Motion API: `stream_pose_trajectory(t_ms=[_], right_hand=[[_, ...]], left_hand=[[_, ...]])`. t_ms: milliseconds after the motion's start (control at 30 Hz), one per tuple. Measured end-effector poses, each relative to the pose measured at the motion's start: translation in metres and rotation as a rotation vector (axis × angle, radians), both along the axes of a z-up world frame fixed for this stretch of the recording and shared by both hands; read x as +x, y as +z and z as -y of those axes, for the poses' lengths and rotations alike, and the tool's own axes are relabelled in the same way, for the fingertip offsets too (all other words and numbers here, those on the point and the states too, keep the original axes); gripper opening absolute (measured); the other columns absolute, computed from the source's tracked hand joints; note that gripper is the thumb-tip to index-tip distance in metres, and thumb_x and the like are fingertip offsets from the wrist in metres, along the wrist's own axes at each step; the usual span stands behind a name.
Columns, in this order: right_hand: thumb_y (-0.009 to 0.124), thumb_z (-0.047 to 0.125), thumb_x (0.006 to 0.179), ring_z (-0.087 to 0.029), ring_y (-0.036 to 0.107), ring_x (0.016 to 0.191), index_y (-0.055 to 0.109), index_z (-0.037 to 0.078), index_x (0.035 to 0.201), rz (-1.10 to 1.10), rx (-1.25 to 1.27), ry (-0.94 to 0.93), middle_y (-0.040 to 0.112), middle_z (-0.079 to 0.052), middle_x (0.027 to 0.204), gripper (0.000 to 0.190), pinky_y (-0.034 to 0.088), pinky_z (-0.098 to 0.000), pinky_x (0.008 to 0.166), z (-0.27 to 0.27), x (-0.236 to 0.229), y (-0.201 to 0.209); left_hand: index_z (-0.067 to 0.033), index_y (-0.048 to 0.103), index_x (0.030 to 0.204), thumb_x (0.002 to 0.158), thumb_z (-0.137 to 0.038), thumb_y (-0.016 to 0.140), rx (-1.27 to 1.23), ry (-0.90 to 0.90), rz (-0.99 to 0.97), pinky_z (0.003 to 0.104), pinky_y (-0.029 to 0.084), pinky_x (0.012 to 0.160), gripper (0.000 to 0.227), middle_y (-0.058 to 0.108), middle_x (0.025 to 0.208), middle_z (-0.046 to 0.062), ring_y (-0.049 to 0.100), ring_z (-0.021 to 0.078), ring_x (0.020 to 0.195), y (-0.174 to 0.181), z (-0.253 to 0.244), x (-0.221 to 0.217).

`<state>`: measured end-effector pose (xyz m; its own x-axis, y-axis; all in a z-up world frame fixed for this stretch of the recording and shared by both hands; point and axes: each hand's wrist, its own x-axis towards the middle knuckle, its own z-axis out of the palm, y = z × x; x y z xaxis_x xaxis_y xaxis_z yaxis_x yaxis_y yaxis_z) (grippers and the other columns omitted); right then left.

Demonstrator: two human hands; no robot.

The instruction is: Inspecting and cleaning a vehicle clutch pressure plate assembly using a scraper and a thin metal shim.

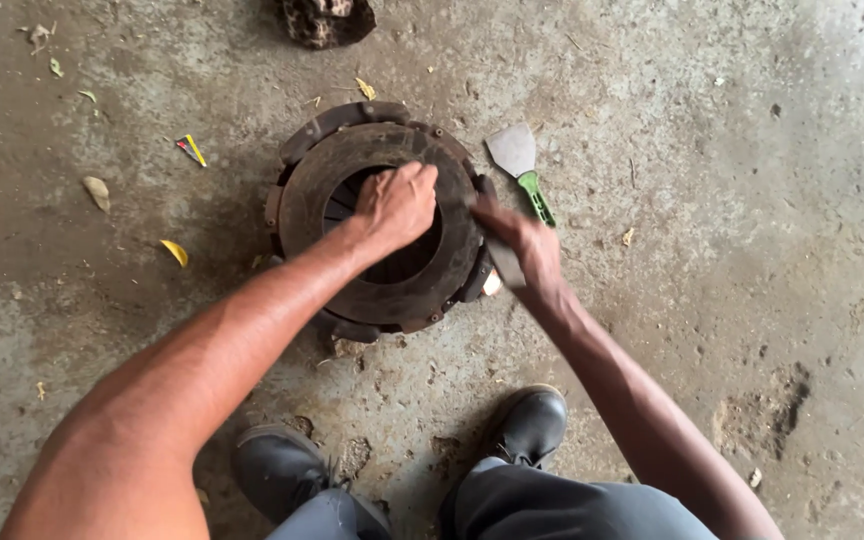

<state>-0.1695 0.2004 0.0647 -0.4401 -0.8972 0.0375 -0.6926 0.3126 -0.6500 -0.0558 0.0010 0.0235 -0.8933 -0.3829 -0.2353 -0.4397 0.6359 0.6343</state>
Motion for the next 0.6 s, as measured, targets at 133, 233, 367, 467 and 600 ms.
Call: stream_pose_trajectory(t_ms=[133,233,367,467,600], right_hand=[[0.063,0.004,0.098,-0.02,0.08,0.092,0.074,0.015,0.127,0.052,-0.014,-0.005,0.072,-0.011,0.127,0.032,0.065,-0.0298,0.07,0.006,0.002,0.008],[0.064,0.006,0.1,-0.018,0.081,0.091,0.074,0.019,0.125,-0.008,0.018,0.031,0.074,-0.008,0.127,0.03,0.065,-0.0279,0.066,-0.007,0.004,0.004],[0.069,0.005,0.094,-0.019,0.08,0.091,0.074,0.019,0.125,-0.075,0.045,0.036,0.073,-0.008,0.13,0.034,0.062,-0.0303,0.063,0.009,0.0,-0.001],[0.074,0.003,0.087,-0.02,0.078,0.098,0.072,0.015,0.127,-0.102,-0.043,0.051,0.073,-0.009,0.128,0.042,0.064,-0.0311,0.077,0.02,-0.002,0.004],[0.074,-0.005,0.085,-0.02,0.078,0.104,0.073,0.013,0.126,-0.094,-0.036,0.07,0.074,-0.009,0.128,0.045,0.065,-0.0294,0.084,-0.002,0.002,0.012]], left_hand=[[-0.0007,0.058,0.096,0.098,-0.006,0.05,-0.112,-0.121,-0.049,0.046,0.058,0.059,0.01,0.062,0.086,0.017,0.068,0.0302,0.071,-0.004,0.008,-0.001],[-0.0038,0.061,0.093,0.09,-0.005,0.056,-0.349,-0.164,-0.296,0.048,0.057,0.067,0.007,0.063,0.093,0.016,0.066,0.0333,0.085,-0.002,0.011,-0.004],[-0.0014,0.063,0.101,0.091,-0.004,0.054,-0.29,-0.213,-0.21,0.049,0.055,0.079,0.014,0.061,0.103,0.017,0.063,0.0321,0.094,0.0,0.005,0.0],[-0.0024,0.063,0.105,0.087,-0.003,0.054,-0.327,-0.256,-0.192,0.051,0.052,0.084,0.02,0.06,0.107,0.017,0.061,0.0329,0.1,-0.003,0.001,0.0],[-0.0045,0.062,0.106,0.085,-0.007,0.056,-0.335,-0.252,-0.2,0.054,0.05,0.086,0.022,0.061,0.106,0.015,0.061,0.0337,0.102,0.01,0.003,-0.006]])
